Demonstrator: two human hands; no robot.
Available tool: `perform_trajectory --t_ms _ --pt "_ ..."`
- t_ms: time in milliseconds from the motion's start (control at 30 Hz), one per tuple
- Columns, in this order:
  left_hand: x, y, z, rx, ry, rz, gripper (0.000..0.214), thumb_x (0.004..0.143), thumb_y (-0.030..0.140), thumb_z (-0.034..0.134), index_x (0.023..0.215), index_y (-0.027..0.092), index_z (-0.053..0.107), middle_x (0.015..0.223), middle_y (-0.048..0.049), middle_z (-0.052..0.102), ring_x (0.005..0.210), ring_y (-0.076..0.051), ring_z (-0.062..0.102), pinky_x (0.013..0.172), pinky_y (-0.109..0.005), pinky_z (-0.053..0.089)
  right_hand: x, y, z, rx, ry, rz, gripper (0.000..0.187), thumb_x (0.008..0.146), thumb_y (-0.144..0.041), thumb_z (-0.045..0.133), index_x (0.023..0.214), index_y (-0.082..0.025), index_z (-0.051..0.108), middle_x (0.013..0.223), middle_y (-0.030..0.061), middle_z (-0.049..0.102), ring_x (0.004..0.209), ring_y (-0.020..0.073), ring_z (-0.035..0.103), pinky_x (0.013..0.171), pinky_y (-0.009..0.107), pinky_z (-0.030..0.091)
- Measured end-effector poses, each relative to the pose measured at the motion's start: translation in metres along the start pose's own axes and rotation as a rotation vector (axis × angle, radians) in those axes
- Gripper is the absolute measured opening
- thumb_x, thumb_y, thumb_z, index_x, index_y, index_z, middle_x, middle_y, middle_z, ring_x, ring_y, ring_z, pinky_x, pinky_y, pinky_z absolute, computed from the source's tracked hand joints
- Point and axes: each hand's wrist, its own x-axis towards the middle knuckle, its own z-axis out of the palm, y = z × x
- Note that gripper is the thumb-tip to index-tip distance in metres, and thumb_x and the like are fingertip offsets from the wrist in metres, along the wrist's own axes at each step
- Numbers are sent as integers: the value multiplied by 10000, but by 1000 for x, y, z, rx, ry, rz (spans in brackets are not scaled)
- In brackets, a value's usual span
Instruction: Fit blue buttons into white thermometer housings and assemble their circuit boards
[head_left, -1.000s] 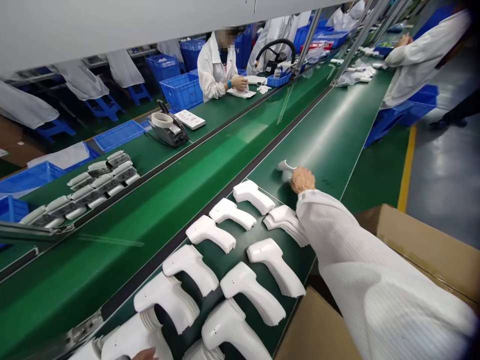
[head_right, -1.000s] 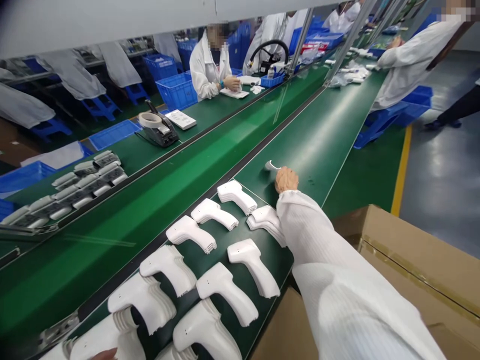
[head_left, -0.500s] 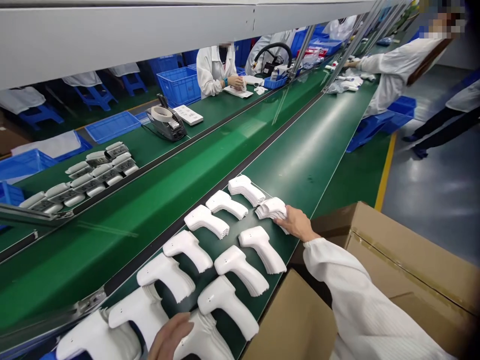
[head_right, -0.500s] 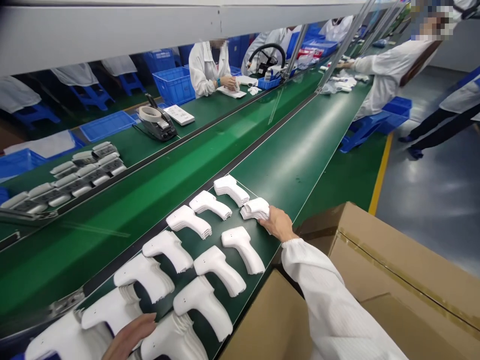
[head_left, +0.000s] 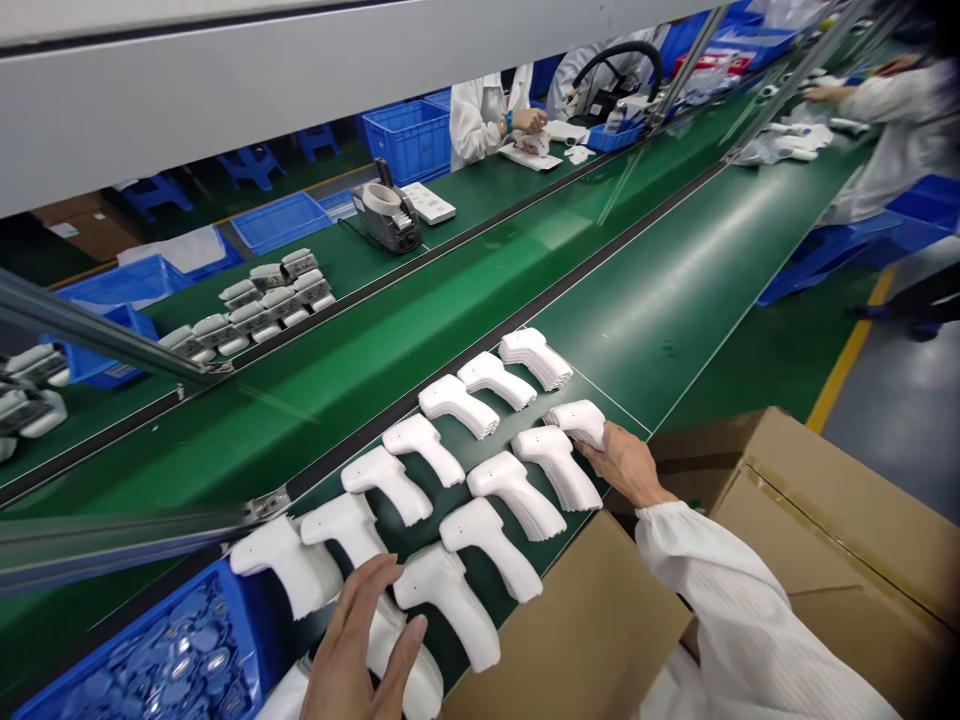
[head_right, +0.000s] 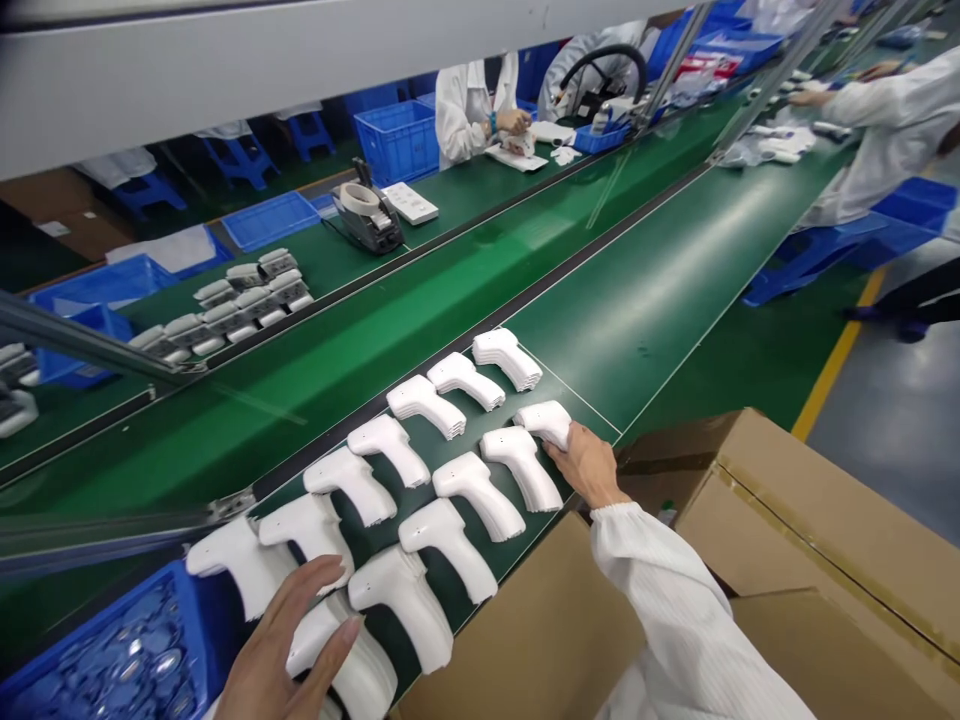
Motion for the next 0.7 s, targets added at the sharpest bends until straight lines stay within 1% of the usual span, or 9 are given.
perform_trajectory --t_ms 67,133,200,267,367,433,533,633,700 --pt "-2 -7 -14 -5 2 -27 408 953 562 511 1239 302 642 1416 -52 562 1292 -309 565 1013 -457 557 -7 -4 -13 2 46 18 476 899 -495 602 1210 -138 559 1163 193 686 1087 368 651 845 425 491" --pt "-5 -17 -30 16 12 -52 422 955 569 512 1257 301 633 1430 -54 548 1302 -315 554 1048 -472 533 -23 -12 -29 7 147 31 638 899 -511 589 1363 -90 471 1341 263 591 1238 425 562 945 502 476" --pt "-9 -29 -47 52 22 -90 455 936 595 533 1265 294 629 1441 -65 539 1293 -335 556 1014 -476 550 -50 -29 -41 60 250 -44 664 940 -524 525 1438 -100 413 1446 244 522 1332 395 496 1040 495 450" --pt "-15 -40 -62 78 27 -158 499 918 627 545 1285 297 618 1470 -71 512 1283 -359 555 834 -425 607 -89 -55 -41 173 247 -211 568 973 -560 466 1394 -178 488 1384 169 602 1252 318 581 1028 423 493" --pt "-29 -52 -83 62 51 -269 516 919 644 535 1303 306 600 1513 -63 467 1165 -350 614 542 -319 535 -161 -102 -11 290 76 -412 501 976 -621 445 1243 -237 623 1194 123 716 934 270 718 816 405 593" --pt "-43 -59 -95 34 103 -315 493 932 626 525 1286 291 601 1514 -71 463 1036 -314 652 492 -305 485 -208 -130 17 278 92 -490 536 988 -618 430 1278 -205 609 1170 137 723 921 293 724 718 418 602" --pt "-67 -77 -112 14 190 -364 489 914 631 540 1208 249 624 1434 -102 528 1013 -315 646 474 -309 463 -261 -160 48 278 208 -526 554 1009 -564 438 1370 -153 527 1204 162 701 1074 331 685 777 454 608" --pt "-93 -107 -122 5 179 -407 530 871 679 555 1134 226 640 1330 -118 584 1045 -344 642 484 -338 484 -290 -181 56 329 306 -485 497 1004 -500 504 1379 -173 516 1239 154 673 1103 313 661 808 456 604" --pt "-104 -136 -126 32 192 -383 493 874 668 540 1098 241 646 1289 -96 606 1072 -346 639 629 -400 557 -301 -192 56 373 350 -493 431 996 -441 557 1355 -204 533 1224 124 675 1096 282 656 825 433 598"
